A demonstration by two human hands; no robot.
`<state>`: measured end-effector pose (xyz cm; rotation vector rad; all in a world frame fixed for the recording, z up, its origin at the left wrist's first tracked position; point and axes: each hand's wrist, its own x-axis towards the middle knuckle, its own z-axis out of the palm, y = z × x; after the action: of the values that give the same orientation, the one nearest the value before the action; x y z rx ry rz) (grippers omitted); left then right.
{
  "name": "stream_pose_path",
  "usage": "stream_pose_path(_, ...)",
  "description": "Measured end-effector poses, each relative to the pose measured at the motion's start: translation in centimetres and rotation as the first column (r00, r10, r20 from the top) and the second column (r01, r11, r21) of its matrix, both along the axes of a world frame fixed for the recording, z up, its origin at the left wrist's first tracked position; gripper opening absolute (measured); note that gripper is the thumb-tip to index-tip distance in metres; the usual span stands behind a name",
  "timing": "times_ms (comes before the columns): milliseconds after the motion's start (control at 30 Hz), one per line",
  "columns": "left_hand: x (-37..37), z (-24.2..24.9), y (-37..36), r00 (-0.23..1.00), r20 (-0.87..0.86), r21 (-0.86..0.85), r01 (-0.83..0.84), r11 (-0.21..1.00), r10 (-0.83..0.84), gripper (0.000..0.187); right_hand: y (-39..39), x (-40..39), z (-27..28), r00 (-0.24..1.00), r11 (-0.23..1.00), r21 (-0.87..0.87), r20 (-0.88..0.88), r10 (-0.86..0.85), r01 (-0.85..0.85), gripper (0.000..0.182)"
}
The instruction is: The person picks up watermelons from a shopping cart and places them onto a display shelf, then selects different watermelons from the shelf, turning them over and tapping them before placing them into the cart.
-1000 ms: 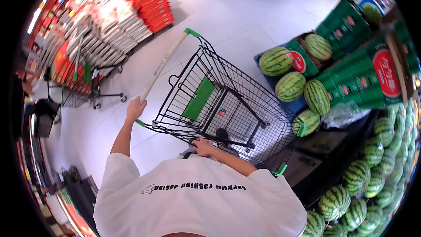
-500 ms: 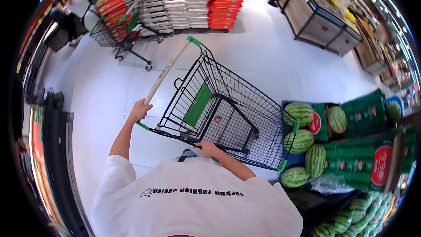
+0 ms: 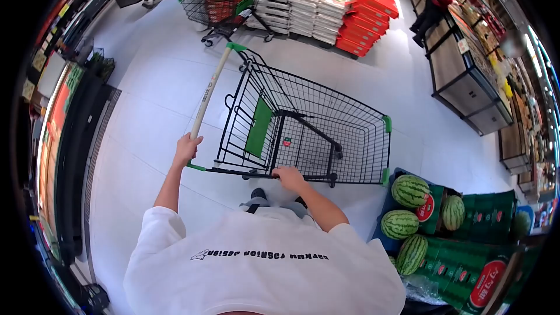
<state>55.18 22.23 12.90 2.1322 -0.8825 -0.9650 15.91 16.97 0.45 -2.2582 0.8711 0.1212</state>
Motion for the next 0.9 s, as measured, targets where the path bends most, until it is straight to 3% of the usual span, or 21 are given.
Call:
stream_pose_path(100,0.2,0.5,3.3,0.991,-0.010,-0.007,-0.132,0.991,0.132,0.033,-0.7,1.6,0.8,0.993,0.980,-0.172,-0.081,0.082,-0.095,0.030)
stream_pose_path(200,0.5,0.2,5.3,0.966,-0.060,-0.014,-0.255,0.967,0.253,0.031,-1.5,4.2,-0.3,1.000,0.942,-0.335,-0.013,0.020,-0.023,0.037)
stream_pose_path(300,-1.0,-0.5,8.0,0.906,-0.174,-0.021,-0.395,0.919,0.385,0.027,-1.6,6.6,-0.7,0.997,0.938,-0.341,0.048,-0.056,0.069,0.044)
stream_pose_path(333,-1.6,-0.6,9.0,0.882,-0.216,-0.024,-0.434,0.900,0.419,0.026,-1.6,7.4,-0.3,0.990,0.943,-0.330,0.138,-0.003,0.049,0.050)
stream_pose_path(433,-3.6,-1.0,10.4,0.790,-0.344,-0.021,-0.548,0.837,0.508,0.020,-1.9,9.6,3.1,0.984,0.947,-0.313,0.135,0.116,-0.069,0.051)
stream_pose_path(500,-5.4,-2.3,11.3,0.705,-0.440,-0.025,-0.628,0.778,0.556,0.018,-1.5,10.7,4.4,0.979,0.959,-0.281,0.182,0.087,-0.033,0.048)
stream_pose_path(633,-10.2,-3.2,11.6,0.574,-0.581,-0.042,-0.729,0.683,0.577,0.016,-0.4,13.6,7.0,0.909,0.972,-0.226,0.415,0.035,0.066,0.034)
stream_pose_path(733,-13.3,-3.2,10.8,0.591,-0.547,-0.079,-0.742,0.666,0.593,0.010,2.1,17.0,10.2,0.785,0.970,-0.217,0.618,0.052,0.107,0.020)
stream_pose_path(833,-16.4,-7.1,10.6,0.776,-0.421,-0.412,-0.625,0.663,0.469,0.020,5.3,18.5,11.9,0.738,0.984,-0.179,0.664,0.121,-0.001,0.019)
stream_pose_path(867,-17.1,-7.4,11.0,0.679,-0.623,-0.319,-0.673,0.667,0.387,0.027,5.9,18.7,12.1,0.794,0.974,-0.217,0.580,0.179,-0.061,0.028)
stream_pose_path(900,-16.1,-6.0,11.4,0.667,-0.680,-0.186,-0.560,0.807,0.306,0.027,6.3,19.0,12.1,0.863,0.991,-0.112,0.491,0.118,-0.072,0.035)
